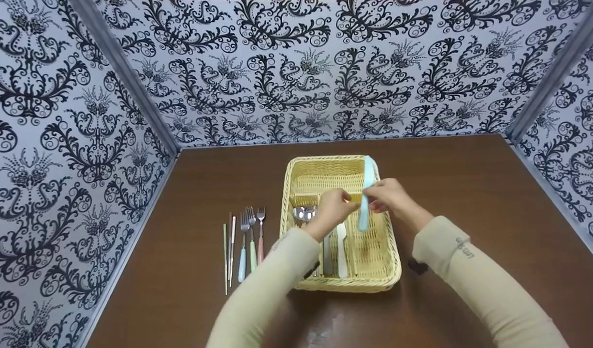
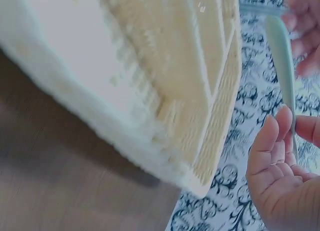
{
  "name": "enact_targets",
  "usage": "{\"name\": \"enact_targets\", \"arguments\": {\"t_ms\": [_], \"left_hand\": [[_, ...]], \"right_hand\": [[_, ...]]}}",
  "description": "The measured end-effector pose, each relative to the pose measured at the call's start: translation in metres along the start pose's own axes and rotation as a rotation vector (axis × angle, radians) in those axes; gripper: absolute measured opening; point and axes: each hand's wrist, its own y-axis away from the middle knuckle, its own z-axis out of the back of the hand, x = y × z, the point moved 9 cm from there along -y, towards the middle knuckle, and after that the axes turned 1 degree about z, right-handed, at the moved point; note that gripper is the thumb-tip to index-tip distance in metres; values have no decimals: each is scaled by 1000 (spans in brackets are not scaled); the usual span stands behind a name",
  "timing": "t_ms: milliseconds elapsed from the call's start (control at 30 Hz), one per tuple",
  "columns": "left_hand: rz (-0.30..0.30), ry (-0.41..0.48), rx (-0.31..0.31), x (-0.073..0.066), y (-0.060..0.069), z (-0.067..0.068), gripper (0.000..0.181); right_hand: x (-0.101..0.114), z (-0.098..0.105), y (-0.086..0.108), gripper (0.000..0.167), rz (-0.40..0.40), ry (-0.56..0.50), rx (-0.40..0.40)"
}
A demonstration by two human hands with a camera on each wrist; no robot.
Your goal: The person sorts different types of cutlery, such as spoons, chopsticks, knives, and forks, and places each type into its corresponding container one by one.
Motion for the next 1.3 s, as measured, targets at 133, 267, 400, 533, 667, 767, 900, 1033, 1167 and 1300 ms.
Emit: {"name": "enact_targets", "arguments": {"t_ms": [133, 267, 400, 533, 667, 767, 900, 1033, 1167, 1300], "left_hand": [[-20, -139, -52, -4, -4, -5, 33], [-27, -164, -64, -5, -6, -7, 47], [-1, -110, -35, 0, -7, -9, 43], [89, -12, 20, 11, -8, -13, 37], [152, 13, 40, 19, -9, -13, 37], [180, -18, 49, 22, -8, -11, 38], [204, -78, 59, 27, -4, -9, 29], [219, -221, 107, 35, 0, -16, 15], [222, -432, 186, 43, 5, -30, 18], [187, -630, 252, 43, 9, -44, 28]], "right_hand": [[4, -13, 0, 16, -7, 34, 17], [3, -18, 0, 14, -18, 45, 22], [2, -21, 1, 14, -30, 39, 31], [2, -25, 1, 14, -24, 34, 53], [5, -31, 2, 16, 5, 25, 74], [8, -33, 4, 20, 30, 44, 92], [11, -26, 3, 24, 63, 87, 73], [12, -12, 1, 24, 82, 111, 40], [12, 2, 0, 24, 96, 105, 32], [13, 22, 1, 29, 112, 78, 13]]}}
